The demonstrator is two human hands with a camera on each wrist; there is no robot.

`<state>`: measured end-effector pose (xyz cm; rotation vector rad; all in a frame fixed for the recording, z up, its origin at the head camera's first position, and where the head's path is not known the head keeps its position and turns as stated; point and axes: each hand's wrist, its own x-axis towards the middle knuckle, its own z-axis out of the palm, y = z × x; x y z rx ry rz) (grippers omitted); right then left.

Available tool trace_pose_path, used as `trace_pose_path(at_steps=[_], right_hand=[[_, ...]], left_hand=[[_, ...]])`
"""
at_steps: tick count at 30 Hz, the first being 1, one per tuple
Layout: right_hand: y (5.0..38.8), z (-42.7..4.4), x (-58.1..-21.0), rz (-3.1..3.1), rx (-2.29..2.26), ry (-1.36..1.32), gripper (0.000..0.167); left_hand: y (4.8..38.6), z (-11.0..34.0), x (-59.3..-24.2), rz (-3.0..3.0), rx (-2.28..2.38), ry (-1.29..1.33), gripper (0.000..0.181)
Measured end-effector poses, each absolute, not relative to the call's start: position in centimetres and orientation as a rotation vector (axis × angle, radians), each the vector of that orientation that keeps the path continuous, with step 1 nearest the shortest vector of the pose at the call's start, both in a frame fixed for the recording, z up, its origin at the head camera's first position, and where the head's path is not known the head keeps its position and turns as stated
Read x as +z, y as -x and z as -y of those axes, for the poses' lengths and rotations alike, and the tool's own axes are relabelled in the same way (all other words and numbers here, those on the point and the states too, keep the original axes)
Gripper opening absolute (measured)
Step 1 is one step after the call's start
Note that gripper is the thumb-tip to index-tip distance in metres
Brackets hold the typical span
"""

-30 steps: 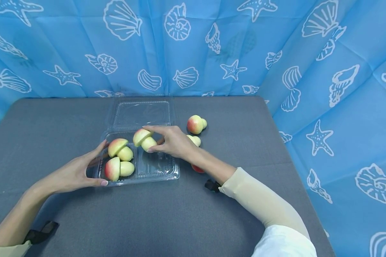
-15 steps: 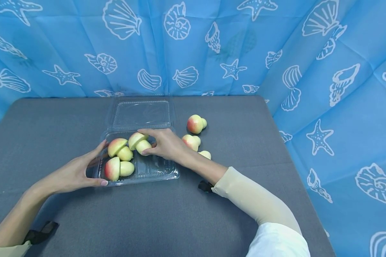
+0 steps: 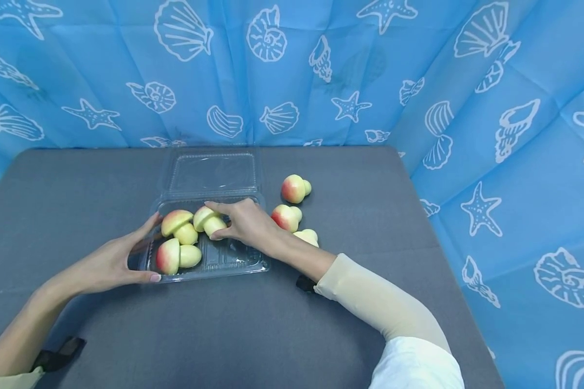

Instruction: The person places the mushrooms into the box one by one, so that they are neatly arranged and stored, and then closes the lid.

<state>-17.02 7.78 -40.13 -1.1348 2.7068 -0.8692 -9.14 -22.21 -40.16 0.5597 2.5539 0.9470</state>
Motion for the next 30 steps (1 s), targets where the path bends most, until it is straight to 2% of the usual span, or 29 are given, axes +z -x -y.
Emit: trace_pose_path(at_steps=[15, 23, 30], right_hand=[[16.9, -7.4, -40.4, -2.853, -0.702, 1.169, 0.068], [16.9, -7.7, -40.1, -2.797, -0.786, 1.103, 0.073], [17.1, -8.3, -39.2, -2.771, -0.866, 1.020, 0.068]], left_hand=[[9.0, 22.2, -40.1, -2.549, 0.946, -0.552, 0.124], [9.0, 22.2, -40.0, -2.545, 0.931, -0.546, 0.124], [9.1, 22.2, -40.0, -2.537, 0.943, -0.544, 0.124]])
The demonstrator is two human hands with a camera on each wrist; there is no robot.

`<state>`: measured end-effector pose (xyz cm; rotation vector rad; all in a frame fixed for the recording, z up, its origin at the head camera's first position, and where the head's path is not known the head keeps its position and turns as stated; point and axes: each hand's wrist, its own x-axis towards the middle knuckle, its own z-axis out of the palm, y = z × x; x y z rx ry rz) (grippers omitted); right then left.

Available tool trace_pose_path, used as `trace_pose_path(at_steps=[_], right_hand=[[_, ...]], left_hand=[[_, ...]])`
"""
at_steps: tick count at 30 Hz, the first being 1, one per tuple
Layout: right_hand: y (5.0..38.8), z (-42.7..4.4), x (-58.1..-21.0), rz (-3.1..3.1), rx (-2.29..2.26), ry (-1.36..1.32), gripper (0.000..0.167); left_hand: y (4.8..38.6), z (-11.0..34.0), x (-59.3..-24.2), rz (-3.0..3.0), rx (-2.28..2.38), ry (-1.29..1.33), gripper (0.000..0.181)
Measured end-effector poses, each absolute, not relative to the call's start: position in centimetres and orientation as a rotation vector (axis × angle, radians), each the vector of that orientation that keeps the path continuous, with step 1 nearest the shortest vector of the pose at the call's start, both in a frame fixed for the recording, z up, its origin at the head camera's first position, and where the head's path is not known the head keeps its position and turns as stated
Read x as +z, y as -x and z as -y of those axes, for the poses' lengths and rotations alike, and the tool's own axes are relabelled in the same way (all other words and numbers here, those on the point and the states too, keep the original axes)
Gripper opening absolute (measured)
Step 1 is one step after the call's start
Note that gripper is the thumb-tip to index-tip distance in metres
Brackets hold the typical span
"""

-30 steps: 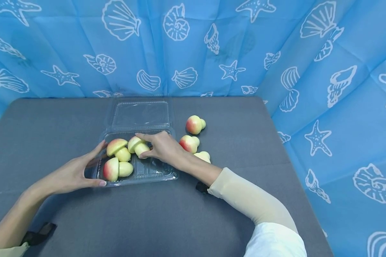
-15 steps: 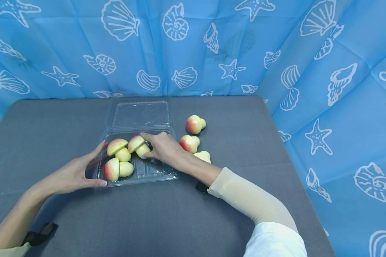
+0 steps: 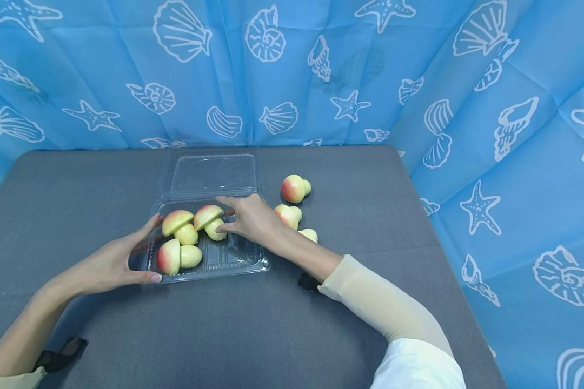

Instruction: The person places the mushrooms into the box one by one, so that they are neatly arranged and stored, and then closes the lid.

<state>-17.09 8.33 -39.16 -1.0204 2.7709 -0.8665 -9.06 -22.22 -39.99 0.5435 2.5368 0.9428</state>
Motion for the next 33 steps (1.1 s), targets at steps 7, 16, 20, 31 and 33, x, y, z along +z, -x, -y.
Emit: trace_pose_path(at_steps=[7, 16, 20, 31, 33], right_hand=[[17.6, -9.7, -38.8, -2.652, -1.100, 1.008, 0.061], [18.1, -12.1, -38.0, -2.562, -1.243, 1.111, 0.052], [18.2, -13.3, -37.7, -2.506, -1.325, 1.111, 0.049], [17.6, -16.3, -37.7, -2.505, -1.419, 1.025, 0.046], [17.5, -16.8, -37.8, -2.525, -1.394, 1.024, 0.045]], left_hand=[[9.1, 22.3, -39.9, -2.538, 0.934, -0.544, 0.124], [9.2, 22.2, -39.9, -2.536, 0.932, -0.531, 0.125], [9.2, 22.2, -39.9, -2.531, 0.940, -0.529, 0.125], [9.1, 22.3, -40.0, -2.532, 0.948, -0.539, 0.125], [9.1, 22.3, -40.1, -2.535, 0.942, -0.538, 0.125]])
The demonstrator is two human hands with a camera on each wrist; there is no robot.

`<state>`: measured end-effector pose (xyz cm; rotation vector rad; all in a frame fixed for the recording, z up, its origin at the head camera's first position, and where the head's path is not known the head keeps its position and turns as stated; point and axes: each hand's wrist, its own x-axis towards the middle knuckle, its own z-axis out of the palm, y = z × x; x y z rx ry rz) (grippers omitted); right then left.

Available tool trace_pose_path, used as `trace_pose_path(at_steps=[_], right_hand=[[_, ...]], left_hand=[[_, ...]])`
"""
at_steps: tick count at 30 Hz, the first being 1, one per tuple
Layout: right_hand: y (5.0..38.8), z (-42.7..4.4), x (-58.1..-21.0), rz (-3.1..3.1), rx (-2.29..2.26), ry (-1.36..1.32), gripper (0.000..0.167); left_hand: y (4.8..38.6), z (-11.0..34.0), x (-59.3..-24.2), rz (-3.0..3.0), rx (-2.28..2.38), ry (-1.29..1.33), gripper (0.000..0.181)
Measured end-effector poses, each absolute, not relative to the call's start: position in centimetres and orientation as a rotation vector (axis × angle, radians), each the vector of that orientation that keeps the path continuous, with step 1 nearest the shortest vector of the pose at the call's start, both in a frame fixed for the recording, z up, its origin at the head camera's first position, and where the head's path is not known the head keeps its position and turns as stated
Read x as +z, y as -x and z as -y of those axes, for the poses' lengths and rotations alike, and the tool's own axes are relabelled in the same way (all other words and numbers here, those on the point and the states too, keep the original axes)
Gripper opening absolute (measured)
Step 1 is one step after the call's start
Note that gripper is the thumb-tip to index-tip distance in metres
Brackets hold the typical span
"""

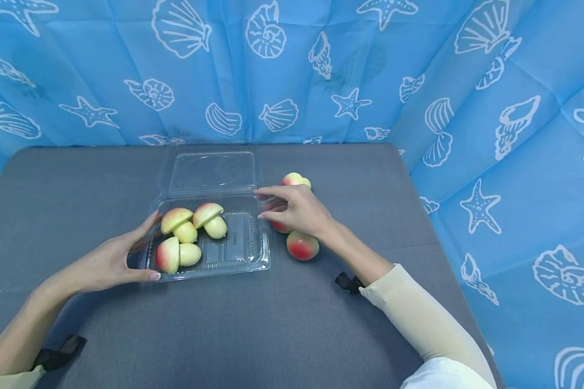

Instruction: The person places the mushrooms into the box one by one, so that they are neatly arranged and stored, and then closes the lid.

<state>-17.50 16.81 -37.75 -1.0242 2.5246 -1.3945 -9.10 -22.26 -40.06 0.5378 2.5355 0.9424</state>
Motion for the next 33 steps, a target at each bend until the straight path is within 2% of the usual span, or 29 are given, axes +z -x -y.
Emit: trace_pose_path(at_steps=[19, 27, 33], right_hand=[[15.9, -21.2, -38.0, -2.623, -1.431, 1.098, 0.041], [13.8, -21.6, -35.9, -2.640, -1.431, 1.099, 0.040], [14.1, -23.5, -38.2, -2.703, -1.337, 1.053, 0.044]], left_hand=[[9.0, 22.1, -40.0, -2.556, 0.932, -0.550, 0.125], [9.0, 22.1, -40.0, -2.562, 0.934, -0.559, 0.125], [9.0, 22.1, -40.0, -2.561, 0.932, -0.548, 0.125]])
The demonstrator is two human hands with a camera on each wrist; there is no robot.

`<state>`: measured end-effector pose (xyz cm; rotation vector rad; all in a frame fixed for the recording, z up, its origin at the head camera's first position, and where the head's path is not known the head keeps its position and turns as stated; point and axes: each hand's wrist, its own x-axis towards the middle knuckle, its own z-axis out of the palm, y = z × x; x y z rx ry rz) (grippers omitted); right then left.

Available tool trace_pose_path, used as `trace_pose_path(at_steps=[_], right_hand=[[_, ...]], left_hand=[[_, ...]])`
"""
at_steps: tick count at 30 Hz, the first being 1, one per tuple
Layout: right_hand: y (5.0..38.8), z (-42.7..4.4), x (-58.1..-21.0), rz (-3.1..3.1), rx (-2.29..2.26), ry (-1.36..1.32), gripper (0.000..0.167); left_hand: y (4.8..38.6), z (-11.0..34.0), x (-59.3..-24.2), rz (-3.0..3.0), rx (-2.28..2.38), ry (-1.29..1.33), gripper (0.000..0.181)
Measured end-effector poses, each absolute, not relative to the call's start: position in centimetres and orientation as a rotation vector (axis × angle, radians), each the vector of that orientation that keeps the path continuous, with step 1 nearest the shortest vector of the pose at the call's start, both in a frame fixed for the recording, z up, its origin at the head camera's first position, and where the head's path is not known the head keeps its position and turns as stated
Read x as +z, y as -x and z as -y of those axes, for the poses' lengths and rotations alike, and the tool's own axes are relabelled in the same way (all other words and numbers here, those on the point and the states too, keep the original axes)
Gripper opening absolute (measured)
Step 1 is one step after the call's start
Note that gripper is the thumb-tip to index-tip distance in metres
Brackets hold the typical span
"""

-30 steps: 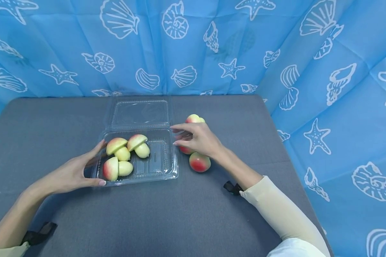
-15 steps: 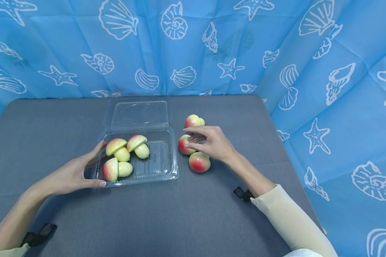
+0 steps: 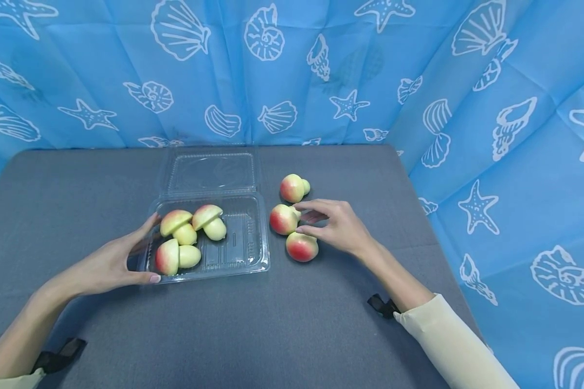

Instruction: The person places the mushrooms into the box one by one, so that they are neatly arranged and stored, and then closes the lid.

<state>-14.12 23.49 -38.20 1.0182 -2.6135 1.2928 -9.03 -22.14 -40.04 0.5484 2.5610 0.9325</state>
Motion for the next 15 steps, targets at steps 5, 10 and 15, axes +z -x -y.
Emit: trace_pose_path(at_steps=[5, 10, 15], right_hand=[[13.9, -24.5, -39.2, 2.674, 1.249, -0.991, 0.046], [13.4, -25.2, -39.7, 2.697, 1.265, -0.965, 0.048], [13.0, -25.7, -40.1, 2.771, 1.286, -0.930, 0.050]], left_hand=[[8.9, 22.1, -40.0, -2.556, 0.929, -0.534, 0.126], [8.9, 22.1, -39.9, -2.554, 0.923, -0.525, 0.126], [9.0, 22.0, -39.7, -2.548, 0.920, -0.520, 0.127]])
